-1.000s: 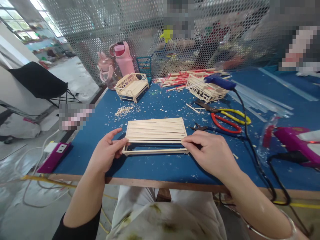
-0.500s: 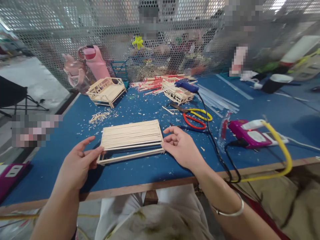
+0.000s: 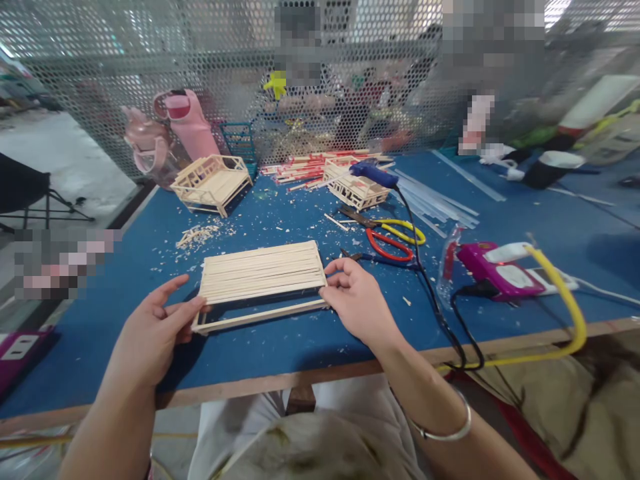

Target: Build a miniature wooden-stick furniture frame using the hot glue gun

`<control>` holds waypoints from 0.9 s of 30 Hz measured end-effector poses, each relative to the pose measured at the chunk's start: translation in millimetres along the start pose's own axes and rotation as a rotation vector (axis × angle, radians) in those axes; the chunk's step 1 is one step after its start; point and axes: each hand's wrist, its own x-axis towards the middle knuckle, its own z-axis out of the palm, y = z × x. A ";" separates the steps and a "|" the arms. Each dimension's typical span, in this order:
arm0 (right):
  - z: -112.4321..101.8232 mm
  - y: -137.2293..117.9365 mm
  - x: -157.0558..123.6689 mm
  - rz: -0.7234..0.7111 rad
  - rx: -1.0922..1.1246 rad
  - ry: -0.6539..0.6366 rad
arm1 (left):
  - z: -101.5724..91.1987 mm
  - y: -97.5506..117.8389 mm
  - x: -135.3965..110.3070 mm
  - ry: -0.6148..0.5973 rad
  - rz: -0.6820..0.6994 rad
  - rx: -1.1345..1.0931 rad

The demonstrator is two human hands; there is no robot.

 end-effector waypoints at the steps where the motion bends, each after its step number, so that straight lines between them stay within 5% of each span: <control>1: 0.3 0.2 0.4 0.000 0.009 -0.006 | -0.3 -0.6 0.3 -0.002 0.002 0.000; 27: 7.5 8.8 -2.8 -0.147 -0.036 0.125 | 5.7 -0.5 -5.3 0.009 0.001 -0.093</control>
